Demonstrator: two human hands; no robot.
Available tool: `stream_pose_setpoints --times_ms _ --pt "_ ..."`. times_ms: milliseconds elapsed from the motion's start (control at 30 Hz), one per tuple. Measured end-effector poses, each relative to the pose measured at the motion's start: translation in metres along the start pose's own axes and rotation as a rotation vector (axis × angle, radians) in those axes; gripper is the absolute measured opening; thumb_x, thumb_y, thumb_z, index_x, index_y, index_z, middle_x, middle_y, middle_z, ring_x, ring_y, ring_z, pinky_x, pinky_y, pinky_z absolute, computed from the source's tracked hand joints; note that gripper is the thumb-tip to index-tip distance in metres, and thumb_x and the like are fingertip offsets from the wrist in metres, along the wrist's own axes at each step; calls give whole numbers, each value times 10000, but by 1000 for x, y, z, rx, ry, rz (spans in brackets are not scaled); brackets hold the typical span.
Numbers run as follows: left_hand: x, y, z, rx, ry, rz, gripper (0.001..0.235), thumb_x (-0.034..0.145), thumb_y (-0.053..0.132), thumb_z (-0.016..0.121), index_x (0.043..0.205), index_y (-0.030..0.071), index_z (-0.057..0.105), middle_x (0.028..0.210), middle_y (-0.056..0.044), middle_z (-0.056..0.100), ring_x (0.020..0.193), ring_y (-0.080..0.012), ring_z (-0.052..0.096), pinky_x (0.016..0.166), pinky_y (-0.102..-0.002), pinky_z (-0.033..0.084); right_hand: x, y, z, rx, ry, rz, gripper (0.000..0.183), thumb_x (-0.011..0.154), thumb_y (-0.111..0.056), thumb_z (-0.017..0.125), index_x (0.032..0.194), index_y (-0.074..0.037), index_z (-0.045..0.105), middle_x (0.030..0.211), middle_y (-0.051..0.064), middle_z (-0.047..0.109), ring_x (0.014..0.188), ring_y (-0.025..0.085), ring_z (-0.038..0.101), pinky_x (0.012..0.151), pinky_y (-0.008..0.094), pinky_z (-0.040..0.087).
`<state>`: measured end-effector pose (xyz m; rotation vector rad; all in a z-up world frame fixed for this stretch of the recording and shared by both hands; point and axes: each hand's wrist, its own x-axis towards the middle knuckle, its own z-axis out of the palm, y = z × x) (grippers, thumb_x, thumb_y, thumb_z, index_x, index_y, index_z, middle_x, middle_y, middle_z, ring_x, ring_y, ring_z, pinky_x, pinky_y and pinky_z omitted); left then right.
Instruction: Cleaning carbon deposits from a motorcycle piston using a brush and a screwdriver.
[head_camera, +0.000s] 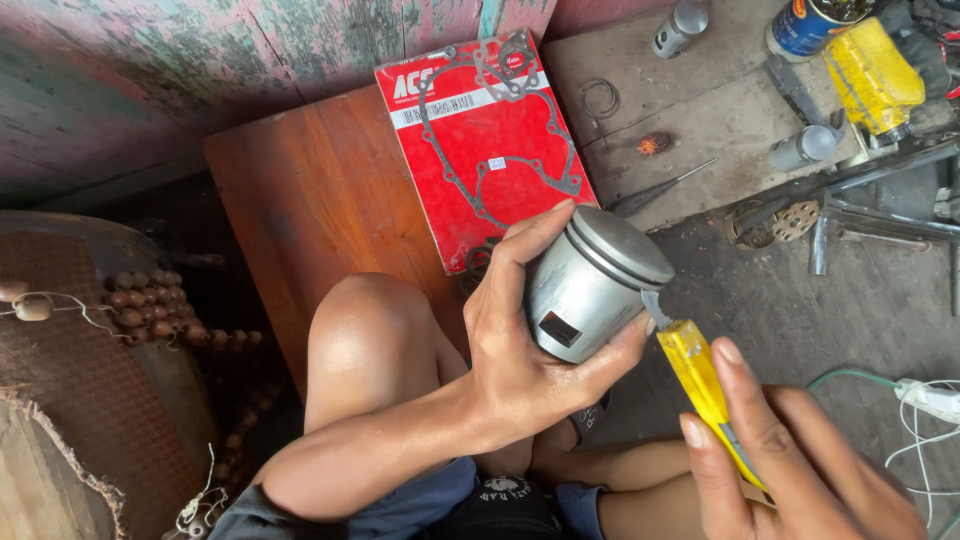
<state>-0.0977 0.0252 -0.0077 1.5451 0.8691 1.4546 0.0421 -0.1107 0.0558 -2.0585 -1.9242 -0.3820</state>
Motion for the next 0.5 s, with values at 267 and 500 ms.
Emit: stream_pose_setpoints --times_ms 267,500 --pt "-1 -2 0 -37 3 30 695 823 224 845 1375 28 472 1255 -142 671 1129 -244 714 1053 -313 559 14 -8 -11 148 -24 90 325 974 -2 682 1290 0 758 1183 179 786 819 219 723 774 331 532" --pt "2 -4 -6 -62 -165 4 719 836 290 826 1409 42 469 1270 -145 658 1140 -238 709 1046 -312 545 29 9 -28 237 -205 326 344 933 -160 657 1253 -117 778 819 21 773 517 88 564 619 244 462"
